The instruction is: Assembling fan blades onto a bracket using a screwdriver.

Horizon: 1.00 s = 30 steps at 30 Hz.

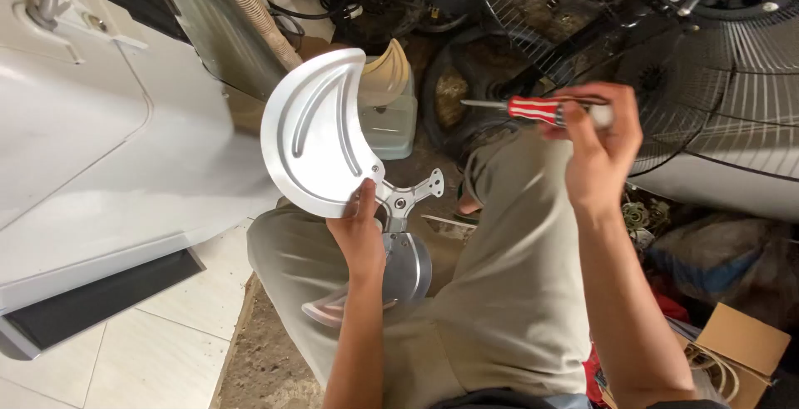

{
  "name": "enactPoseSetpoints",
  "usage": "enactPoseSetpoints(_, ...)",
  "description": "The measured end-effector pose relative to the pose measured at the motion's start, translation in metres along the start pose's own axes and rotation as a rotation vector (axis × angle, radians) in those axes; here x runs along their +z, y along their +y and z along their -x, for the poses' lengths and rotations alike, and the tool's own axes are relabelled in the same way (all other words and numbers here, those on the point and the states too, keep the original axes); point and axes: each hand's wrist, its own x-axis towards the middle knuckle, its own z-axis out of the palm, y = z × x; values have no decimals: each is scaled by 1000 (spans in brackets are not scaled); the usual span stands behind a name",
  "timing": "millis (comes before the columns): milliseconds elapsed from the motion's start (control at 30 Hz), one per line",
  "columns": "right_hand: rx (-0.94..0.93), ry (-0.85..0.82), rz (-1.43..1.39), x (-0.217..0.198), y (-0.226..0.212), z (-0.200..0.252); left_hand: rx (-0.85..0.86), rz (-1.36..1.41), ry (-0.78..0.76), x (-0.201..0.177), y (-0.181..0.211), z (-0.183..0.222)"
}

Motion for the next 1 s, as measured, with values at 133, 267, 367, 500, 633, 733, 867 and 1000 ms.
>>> enactPoseSetpoints(133,263,-64,-102,57,99,-17,-41,-99,-2,-22,-27,-19)
enactPoseSetpoints(267,388,-262,62,125,233,-10,-97,-222,-41,-48,-54,-47)
enactPoseSetpoints(367,466,-376,72,161,341,-1,-108,-286,-76,-46,-48,-53)
enactPoseSetpoints(500,437,-468,135,195,395,-4,-84,-367,-129,-19,-1,-50)
enactPoseSetpoints(633,250,-482,377,216,447,27,-108,-351,-104,-30,-30,-52)
enactPoseSetpoints(733,302,-481,346,231,463,35,-131,-321,-100,-32,-37,-55)
enactPoseSetpoints(867,384,-504,373,239,454,32,-168,-300,-80,-32,-36,-54)
enactPoseSetpoints(1000,357,-470,275,248,455,33,-183,-283,-65,-38,-43,-58)
